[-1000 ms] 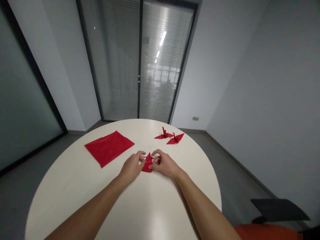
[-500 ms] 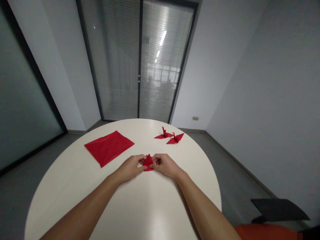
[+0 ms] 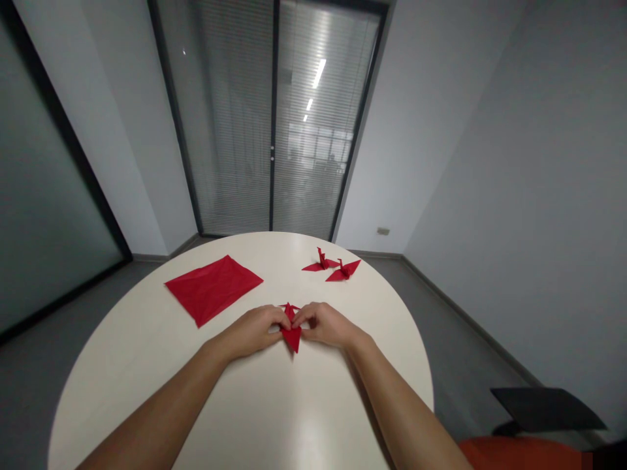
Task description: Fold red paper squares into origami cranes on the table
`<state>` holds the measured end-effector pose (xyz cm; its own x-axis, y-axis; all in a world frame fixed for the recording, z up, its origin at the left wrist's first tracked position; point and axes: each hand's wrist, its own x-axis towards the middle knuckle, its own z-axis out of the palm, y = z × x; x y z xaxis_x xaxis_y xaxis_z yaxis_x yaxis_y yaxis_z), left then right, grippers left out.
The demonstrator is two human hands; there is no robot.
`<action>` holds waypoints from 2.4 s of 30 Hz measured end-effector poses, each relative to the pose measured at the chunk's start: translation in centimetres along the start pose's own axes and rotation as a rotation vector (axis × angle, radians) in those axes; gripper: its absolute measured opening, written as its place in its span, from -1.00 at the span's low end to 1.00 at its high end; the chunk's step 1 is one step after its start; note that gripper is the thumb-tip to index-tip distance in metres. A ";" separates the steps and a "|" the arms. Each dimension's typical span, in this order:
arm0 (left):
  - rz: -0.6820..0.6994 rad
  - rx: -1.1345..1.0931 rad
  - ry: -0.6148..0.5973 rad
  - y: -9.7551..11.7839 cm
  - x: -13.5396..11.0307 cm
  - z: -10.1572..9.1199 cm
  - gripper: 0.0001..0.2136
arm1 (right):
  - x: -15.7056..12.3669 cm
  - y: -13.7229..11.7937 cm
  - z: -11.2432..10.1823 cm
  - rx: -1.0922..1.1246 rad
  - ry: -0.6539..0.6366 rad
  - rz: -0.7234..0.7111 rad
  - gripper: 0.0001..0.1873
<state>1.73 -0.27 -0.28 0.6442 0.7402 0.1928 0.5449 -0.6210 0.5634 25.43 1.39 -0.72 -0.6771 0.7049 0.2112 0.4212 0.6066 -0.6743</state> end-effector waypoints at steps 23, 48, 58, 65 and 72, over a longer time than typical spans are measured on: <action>-0.121 0.094 0.152 0.4 0.0 0.2 -0.88 | -0.1 -0.4 -0.1 -0.224 0.173 0.104 -0.80; -0.232 0.042 0.325 -0.6 0.7 2.0 -0.81 | 0.3 1.1 0.9 -0.017 0.286 0.217 -0.84; -0.287 0.017 0.346 -0.7 0.8 1.9 -0.82 | 0.1 0.6 0.2 0.237 0.283 0.145 -0.81; -0.340 -0.365 0.420 0.1 1.2 1.9 -0.72 | 0.3 -0.6 -0.2 0.275 0.374 0.131 -0.81; -0.170 -0.457 0.409 0.7 1.3 1.8 -0.62 | 0.5 -0.2 0.1 0.339 0.370 0.150 -0.72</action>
<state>3.96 -0.20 -1.05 0.2625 0.9136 0.3105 0.2790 -0.3799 0.8819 24.92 1.59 -0.54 -0.3403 0.8948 0.2889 0.2373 0.3790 -0.8945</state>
